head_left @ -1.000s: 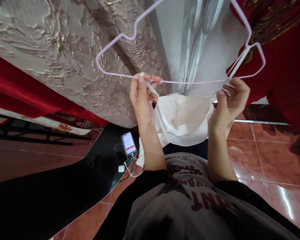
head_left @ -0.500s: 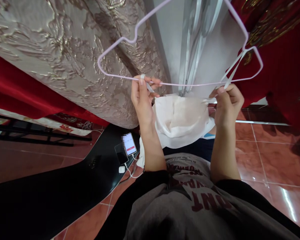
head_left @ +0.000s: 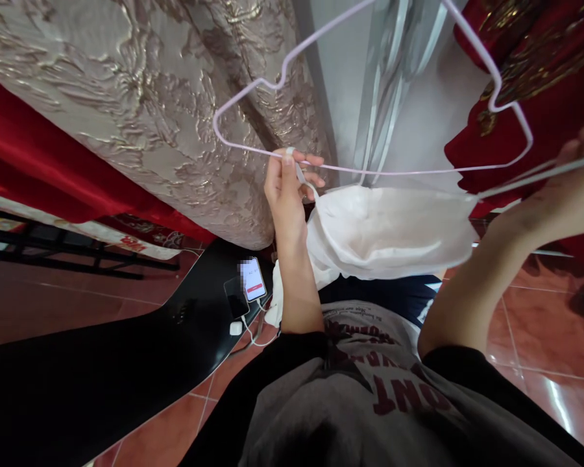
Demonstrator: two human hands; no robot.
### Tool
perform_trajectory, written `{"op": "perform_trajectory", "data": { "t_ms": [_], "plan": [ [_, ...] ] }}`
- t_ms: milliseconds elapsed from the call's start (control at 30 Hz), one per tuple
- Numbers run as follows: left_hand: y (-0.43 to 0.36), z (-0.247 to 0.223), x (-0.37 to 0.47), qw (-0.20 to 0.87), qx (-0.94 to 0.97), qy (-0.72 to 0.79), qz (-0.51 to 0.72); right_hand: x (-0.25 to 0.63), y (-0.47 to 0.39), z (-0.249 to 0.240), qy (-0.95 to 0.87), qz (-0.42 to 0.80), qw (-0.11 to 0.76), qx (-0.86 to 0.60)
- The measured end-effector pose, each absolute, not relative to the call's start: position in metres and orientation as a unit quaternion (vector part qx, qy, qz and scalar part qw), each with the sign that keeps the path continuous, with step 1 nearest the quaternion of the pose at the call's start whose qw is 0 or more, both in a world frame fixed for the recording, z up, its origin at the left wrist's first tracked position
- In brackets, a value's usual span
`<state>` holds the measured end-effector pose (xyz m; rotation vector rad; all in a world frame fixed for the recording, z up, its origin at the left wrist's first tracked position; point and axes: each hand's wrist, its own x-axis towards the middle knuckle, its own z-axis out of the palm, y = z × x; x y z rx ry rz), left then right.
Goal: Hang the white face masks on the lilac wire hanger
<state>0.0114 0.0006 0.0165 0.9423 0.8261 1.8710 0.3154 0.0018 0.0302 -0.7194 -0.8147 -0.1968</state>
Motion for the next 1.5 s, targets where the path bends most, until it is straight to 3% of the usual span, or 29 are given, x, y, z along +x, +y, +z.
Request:
{"op": "perform_trajectory", "data": {
  "t_ms": [133,267,367,533,633,1033,1200,1367,1500],
  "plan": [
    [0.004,0.013,0.016,0.468,0.374,0.345,0.723,0.278,-0.017,0.027,-0.486,-0.087,0.814,-0.307],
    [-0.001,0.008,0.017,0.473,0.412,0.322,0.71,0.245,-0.015,0.025,-0.709,0.042,0.598,-0.371],
    [-0.003,0.001,0.006,0.416,0.429,0.349,0.721,0.241,-0.01,0.018,-0.735,0.063,0.514,-0.438],
    [0.002,-0.009,-0.035,0.163,0.416,0.377,0.811,0.247,-0.014,0.007,-0.709,0.037,0.537,-0.455],
    [0.009,-0.004,-0.056,0.107,0.451,0.327,0.823,0.248,-0.018,0.008,-0.712,0.028,0.546,-0.441],
    [0.024,0.021,-0.103,0.236,0.478,0.303,0.79,0.249,-0.018,0.005,-0.72,0.003,0.567,-0.399],
    [0.024,0.066,-0.077,0.274,0.541,0.385,0.696,0.238,-0.021,0.004,-0.719,-0.003,0.569,-0.399],
    [0.027,0.095,-0.054,0.236,0.658,0.385,0.602,0.232,-0.024,0.003,-0.708,-0.03,0.581,-0.402],
    [0.034,0.082,-0.044,0.216,0.626,0.375,0.648,0.235,-0.024,0.003,-0.715,-0.034,0.56,-0.417]
  ]
}}
